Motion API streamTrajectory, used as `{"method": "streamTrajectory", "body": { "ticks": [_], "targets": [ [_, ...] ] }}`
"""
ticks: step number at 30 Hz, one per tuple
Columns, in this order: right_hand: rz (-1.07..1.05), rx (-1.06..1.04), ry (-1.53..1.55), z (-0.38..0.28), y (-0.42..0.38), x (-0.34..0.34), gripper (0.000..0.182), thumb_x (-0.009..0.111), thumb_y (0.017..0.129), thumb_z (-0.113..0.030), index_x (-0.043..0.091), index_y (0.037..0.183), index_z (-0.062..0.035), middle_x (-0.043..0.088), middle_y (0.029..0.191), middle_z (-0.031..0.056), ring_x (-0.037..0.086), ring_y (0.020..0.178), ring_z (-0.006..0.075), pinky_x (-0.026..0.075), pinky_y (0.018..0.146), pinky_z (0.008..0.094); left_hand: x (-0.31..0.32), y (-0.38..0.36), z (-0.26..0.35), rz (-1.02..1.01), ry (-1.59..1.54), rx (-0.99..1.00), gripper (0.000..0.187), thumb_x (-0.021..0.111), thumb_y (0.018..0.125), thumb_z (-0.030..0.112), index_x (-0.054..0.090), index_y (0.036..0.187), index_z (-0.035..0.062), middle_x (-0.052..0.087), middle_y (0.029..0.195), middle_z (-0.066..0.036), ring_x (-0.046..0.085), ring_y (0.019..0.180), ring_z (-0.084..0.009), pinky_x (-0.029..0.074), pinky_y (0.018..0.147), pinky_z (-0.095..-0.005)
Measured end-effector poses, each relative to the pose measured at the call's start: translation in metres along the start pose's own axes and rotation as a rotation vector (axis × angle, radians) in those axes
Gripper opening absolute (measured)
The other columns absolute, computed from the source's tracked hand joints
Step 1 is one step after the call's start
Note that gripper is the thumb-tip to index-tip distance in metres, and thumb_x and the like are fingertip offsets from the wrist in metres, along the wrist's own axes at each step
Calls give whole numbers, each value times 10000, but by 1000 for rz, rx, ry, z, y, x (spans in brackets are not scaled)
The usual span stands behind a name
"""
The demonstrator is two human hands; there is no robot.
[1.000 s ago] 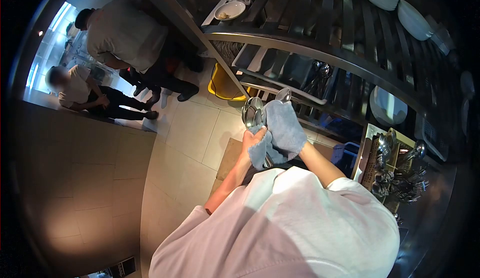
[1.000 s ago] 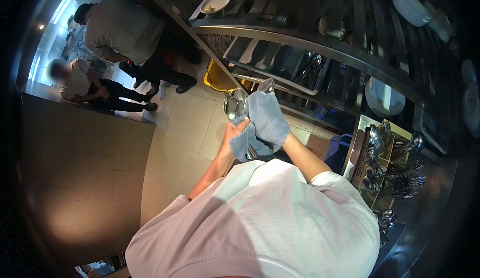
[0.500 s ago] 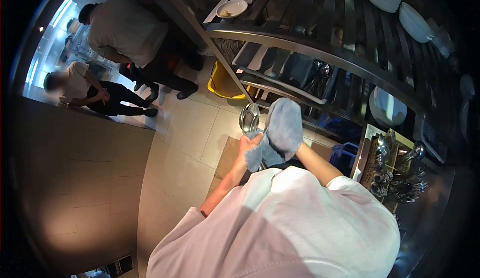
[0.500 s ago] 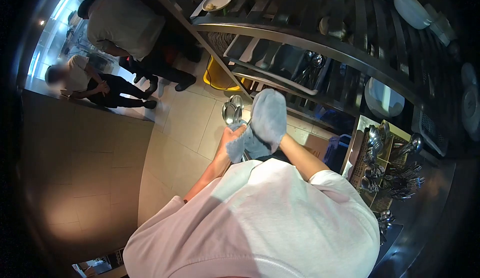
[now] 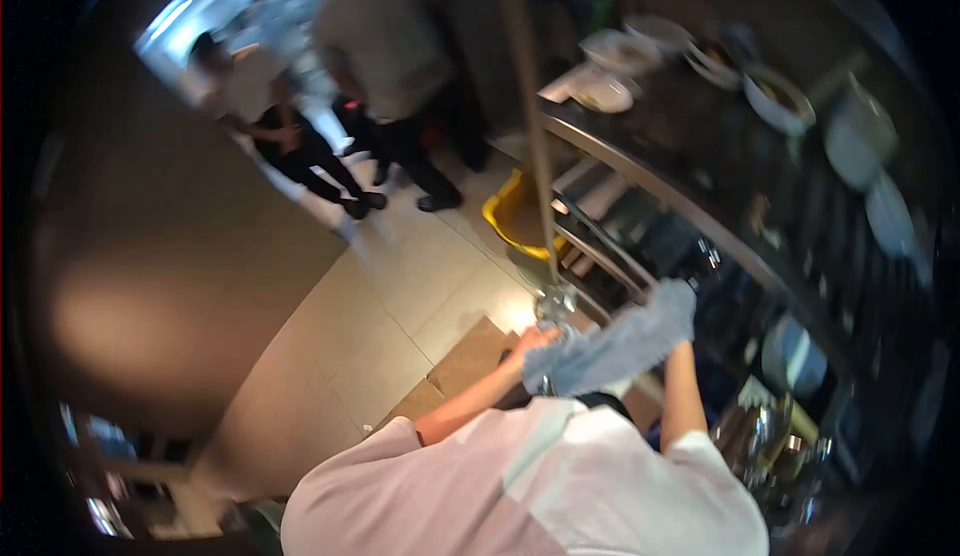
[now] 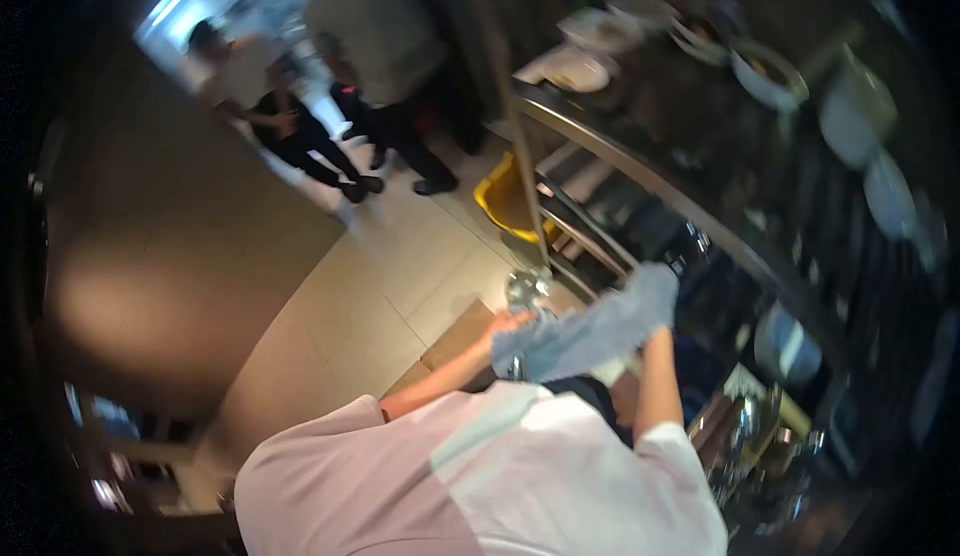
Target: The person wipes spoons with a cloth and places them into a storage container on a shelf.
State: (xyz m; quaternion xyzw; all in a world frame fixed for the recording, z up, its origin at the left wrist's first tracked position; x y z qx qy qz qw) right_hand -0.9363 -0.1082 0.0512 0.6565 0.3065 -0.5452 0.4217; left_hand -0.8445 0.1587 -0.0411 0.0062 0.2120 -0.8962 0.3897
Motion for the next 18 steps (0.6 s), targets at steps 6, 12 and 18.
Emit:
{"method": "streamTrajectory", "body": {
  "ticks": [6, 12, 18],
  "targets": [
    [-13, -77, 61, 64, -7, 80, 244, 568, 726, -318, 634, 742, -85, 628, 696, 131, 622, 630, 330, 494, 557, 431, 5, -9, 33, -68, -111, 36, 428, 523, 840, 412, 646, 995, 32, 662, 911, -90, 594, 854, -157, 459, 767, -308],
    [-190, -159, -128, -66, -40, -80, 198, 630, 665, -243, 649, 663, -46, 629, 720, 187, 635, 717, 320, 498, 677, 383, 5, -20, 37, -64, -367, -56, 353, 499, 873, 353, 631, 914, 28, 619, 827, -17, 557, 766, -113, 449, 680, -296],
    [-120, -301, 764, -124, -49, -33, 184, 515, 769, -167, 563, 750, 9, 577, 683, 191, 572, 641, 355, 450, 584, 414, 15, -13, 48, -161, -225, -41, 318, 549, 861, 329, 610, 790, 25, 568, 680, 11, 524, 625, -88, 421, 532, -261]
  ]
}}
Point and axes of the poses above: each hand's wrist, its own y-axis towards the middle knuckle, its own x-axis out of the palm, z = x × y, the point moved 5 cm from there along y, towards the middle knuckle
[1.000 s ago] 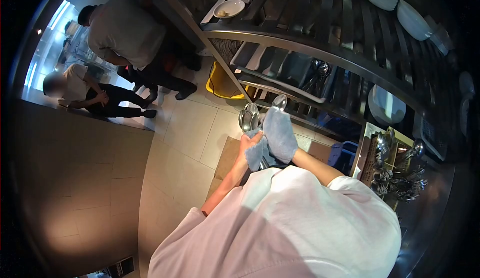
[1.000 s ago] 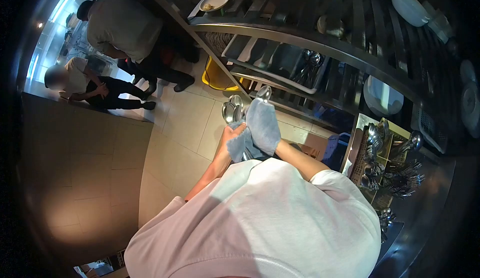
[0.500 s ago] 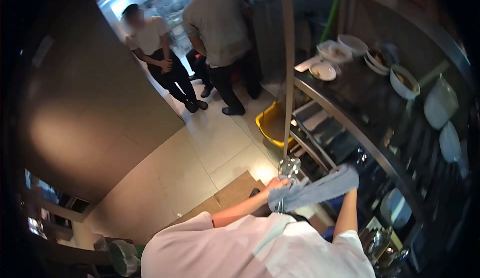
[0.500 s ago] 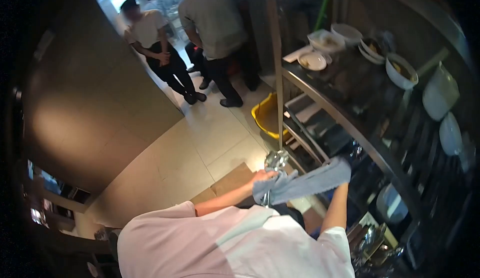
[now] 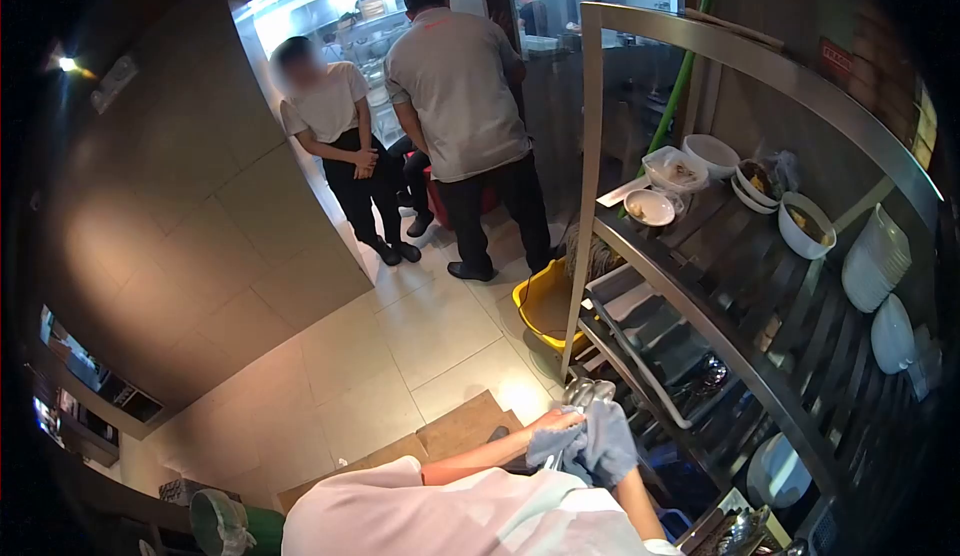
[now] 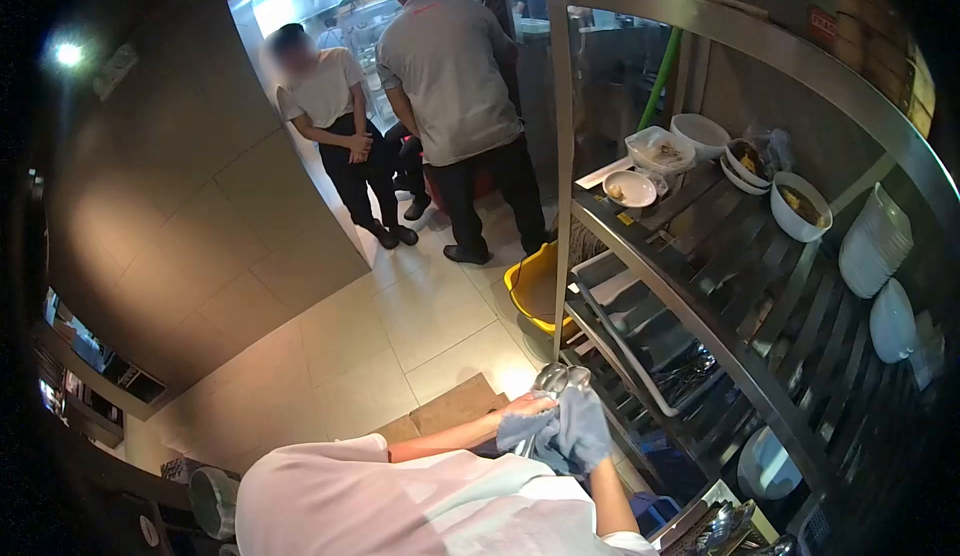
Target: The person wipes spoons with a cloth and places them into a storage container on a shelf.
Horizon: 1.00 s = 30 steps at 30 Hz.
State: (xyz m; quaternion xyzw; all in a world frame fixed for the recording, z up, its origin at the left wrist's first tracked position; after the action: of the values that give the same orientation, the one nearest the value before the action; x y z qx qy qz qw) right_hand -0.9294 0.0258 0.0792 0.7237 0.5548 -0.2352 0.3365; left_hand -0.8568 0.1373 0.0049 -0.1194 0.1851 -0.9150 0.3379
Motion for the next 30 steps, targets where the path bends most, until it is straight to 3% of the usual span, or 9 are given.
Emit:
{"method": "streamTrajectory", "body": {
  "ticks": [2, 8, 11, 16, 19, 22, 25, 27, 30],
  "targets": [
    [131, 206, 463, 27, 0, 18, 186, 512, 797, -185, 554, 763, -7, 566, 682, 175, 557, 623, 343, 436, 557, 411, 2, 5, -3, -4, 126, -36, 348, 548, 846, 340, 587, 718, 20, 541, 625, 14, 502, 597, -86, 407, 517, -273],
    [62, 94, -26, 23, 12, 11, 187, 496, 821, -170, 523, 815, 14, 549, 740, 211, 557, 685, 380, 435, 543, 412, -4, -6, 6, 13, 141, 65, 318, 576, 871, 346, 628, 782, 45, 547, 668, 42, 476, 609, -75, 397, 545, -266],
    [92, -151, -437, 2, 16, 4, 267, 580, 678, -222, 504, 777, 14, 545, 699, 199, 555, 722, 378, 425, 609, 432, -12, -9, 1, 35, 138, 90, 301, 594, 866, 344, 630, 777, 59, 542, 664, 48, 470, 607, -67, 392, 543, -262],
    [193, -300, -383, -4, 25, 3, 324, 616, 598, -264, 507, 734, 9, 530, 668, 187, 545, 716, 367, 417, 637, 415, -24, -8, -22, 46, 108, 52, 242, 623, 852, 313, 643, 812, 75, 550, 679, 54, 476, 625, -53, 395, 557, -261],
    [236, -52, -32, 3, 30, 2, 246, 580, 637, -225, 523, 735, -7, 533, 662, 170, 546, 699, 352, 416, 637, 409, -33, -7, -24, 144, -20, 169, 226, 640, 841, 302, 648, 861, 76, 565, 711, 51, 487, 652, -55, 405, 582, -258],
    [241, -207, -401, -18, 32, -1, 112, 559, 683, -139, 537, 742, -46, 564, 694, 118, 558, 714, 293, 431, 651, 362, -40, -6, -18, 167, 58, 219, 253, 652, 830, 300, 648, 915, 62, 583, 755, 43, 494, 683, -61, 415, 607, -251],
    [172, -296, -357, -3, 38, 12, 78, 548, 684, -130, 532, 732, -71, 550, 676, 89, 551, 698, 267, 423, 645, 349, -40, -2, -22, 136, 278, 97, 272, 657, 823, 289, 639, 948, 48, 587, 761, 39, 494, 691, -68, 419, 619, -249],
    [259, 38, 525, 19, 42, 10, 53, 536, 700, -115, 532, 727, -69, 534, 662, 84, 545, 690, 267, 428, 646, 364, -34, -6, -8, 143, 112, 298, 235, 668, 796, 258, 621, 822, 29, 535, 652, 41, 436, 576, -69, 381, 527, -244],
    [243, -28, 320, 11, 38, 3, 49, 527, 719, -73, 558, 722, -36, 525, 651, 91, 536, 669, 268, 438, 655, 351, -30, -19, 10, 211, 69, 246, 221, 674, 783, 233, 625, 871, 37, 549, 671, 28, 454, 596, -76, 393, 546, -259]
  ]
}}
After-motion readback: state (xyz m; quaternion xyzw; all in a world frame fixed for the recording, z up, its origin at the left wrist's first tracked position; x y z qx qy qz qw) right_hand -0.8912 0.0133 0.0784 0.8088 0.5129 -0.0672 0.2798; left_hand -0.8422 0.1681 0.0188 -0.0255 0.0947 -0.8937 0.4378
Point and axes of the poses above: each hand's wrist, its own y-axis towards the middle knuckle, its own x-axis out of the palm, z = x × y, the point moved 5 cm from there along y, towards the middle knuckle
